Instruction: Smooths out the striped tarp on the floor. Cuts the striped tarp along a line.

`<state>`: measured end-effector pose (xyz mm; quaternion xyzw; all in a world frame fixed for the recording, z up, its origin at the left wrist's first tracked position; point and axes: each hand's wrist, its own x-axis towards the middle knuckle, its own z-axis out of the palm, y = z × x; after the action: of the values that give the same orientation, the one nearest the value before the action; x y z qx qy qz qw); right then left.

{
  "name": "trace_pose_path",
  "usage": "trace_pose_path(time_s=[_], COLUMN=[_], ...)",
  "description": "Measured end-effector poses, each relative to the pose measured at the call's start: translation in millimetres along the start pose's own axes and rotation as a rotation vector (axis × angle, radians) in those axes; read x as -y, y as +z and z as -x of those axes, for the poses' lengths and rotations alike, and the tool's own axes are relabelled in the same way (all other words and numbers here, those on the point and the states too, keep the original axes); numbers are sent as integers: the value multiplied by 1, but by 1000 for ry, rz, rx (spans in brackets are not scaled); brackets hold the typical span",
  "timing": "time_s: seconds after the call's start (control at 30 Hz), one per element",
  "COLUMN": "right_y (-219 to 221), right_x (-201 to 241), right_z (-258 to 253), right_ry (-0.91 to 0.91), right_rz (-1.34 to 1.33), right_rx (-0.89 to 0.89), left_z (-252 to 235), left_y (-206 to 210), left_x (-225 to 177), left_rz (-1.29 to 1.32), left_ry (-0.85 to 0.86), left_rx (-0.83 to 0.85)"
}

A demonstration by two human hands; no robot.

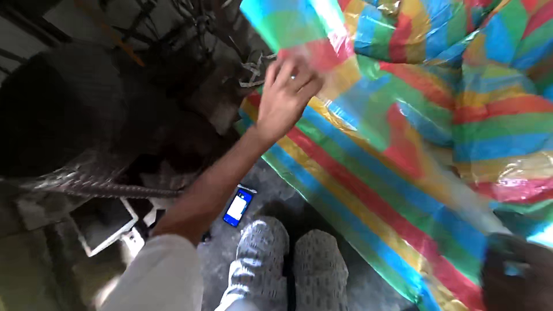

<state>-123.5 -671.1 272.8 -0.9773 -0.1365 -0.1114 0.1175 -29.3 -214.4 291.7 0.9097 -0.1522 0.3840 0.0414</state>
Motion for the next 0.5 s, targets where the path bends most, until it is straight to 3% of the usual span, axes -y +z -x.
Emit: trace_pose_path(time_s=[0.07,0.17,0.27,0.37,0.43,0.5], right_y=[59,168,251,293,306,308], right_x=[18,38,45,46,45,41], right_z=[25,48,64,87,100,105], right_ry=[-16,-10,-2,64,121,145], right_rz=[-52,-60,-49,-72,-82,-116], right_rx=[71,121,189,379,461,460], left_z=[73,168,223,256,264,258], left_y=[50,123,173,192,193,197], left_x=[13,28,36,28,23,31], left_rz=[17,97,144,145,202,301], left_ry=[-129,-365,-554,-768,-1036,-1370], left_rx=[18,274,594,763,673,479])
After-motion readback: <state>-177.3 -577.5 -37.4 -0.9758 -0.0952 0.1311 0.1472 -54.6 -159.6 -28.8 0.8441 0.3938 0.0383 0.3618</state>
